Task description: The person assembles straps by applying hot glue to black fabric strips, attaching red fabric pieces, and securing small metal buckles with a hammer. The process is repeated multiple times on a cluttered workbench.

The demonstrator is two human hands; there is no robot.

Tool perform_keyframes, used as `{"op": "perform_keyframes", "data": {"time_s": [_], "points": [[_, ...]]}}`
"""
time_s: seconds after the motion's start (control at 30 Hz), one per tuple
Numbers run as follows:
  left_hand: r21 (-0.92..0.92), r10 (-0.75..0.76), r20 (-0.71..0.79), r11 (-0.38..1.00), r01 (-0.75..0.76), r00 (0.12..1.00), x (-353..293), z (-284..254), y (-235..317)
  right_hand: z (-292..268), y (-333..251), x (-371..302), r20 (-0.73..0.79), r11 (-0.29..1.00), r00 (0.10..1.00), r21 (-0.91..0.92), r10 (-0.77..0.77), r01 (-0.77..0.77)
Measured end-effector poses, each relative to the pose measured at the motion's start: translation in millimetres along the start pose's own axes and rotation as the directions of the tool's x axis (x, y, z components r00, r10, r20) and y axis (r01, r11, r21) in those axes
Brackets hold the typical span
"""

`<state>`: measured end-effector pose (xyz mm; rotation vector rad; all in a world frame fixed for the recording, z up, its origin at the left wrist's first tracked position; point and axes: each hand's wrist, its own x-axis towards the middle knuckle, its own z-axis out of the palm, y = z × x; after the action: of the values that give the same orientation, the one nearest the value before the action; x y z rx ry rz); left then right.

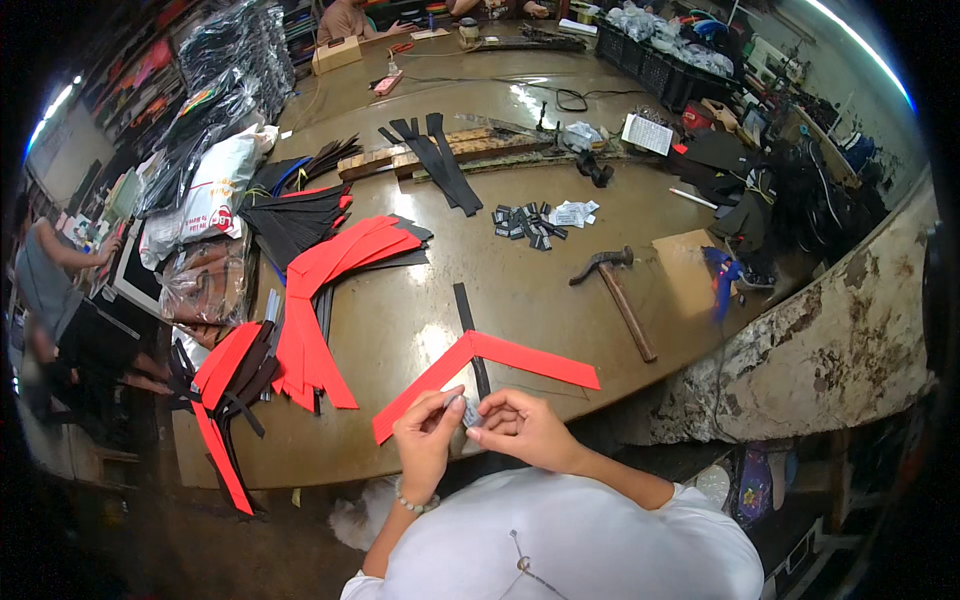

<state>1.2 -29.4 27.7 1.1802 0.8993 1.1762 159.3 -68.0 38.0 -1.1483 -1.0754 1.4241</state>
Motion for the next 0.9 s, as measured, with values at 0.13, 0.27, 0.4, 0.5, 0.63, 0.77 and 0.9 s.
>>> {"op": "perform_keyframes", "data": {"time_s": [0.13,0.27,0.4,0.5,0.63,0.77,0.9], "points": [[-0.041,0.035,-0.012,0.999,-0.036,0.999,-8,-16,-3,-1,-2,6,0.139,0.993,0.99,0.103,0.038,-0.053],[0.212,0.028,-0.058,0.977,-0.015,0.998,-11,-17,2,-6,-1,12,0.153,0.999,0.988,-0.042,0.014,-0.008],[0.5,0.224,0.06,0.837,-0.224,0.973,-8,-21,19,-16,1,19,0.231,0.976,0.952,-0.033,-0.202,0.215],[0.591,0.307,0.056,0.757,-0.28,0.95,-9,-23,27,-21,-4,21,0.291,0.974,0.93,0.093,-0.223,0.205],[0.568,0.335,-0.168,0.801,-0.186,0.927,-5,-22,23,-23,-14,13,0.426,0.89,0.831,-0.113,-0.359,0.442],[0.164,0.136,-0.627,0.986,-0.041,0.767,14,-39,19,-23,-20,4,0.437,0.899,0.798,0.064,-0.416,0.434],[-0.414,0.058,-0.445,0.871,-0.263,0.893,12,-68,22,-27,-24,6,0.131,0.851,0.872,-0.194,-0.471,0.489]]}}
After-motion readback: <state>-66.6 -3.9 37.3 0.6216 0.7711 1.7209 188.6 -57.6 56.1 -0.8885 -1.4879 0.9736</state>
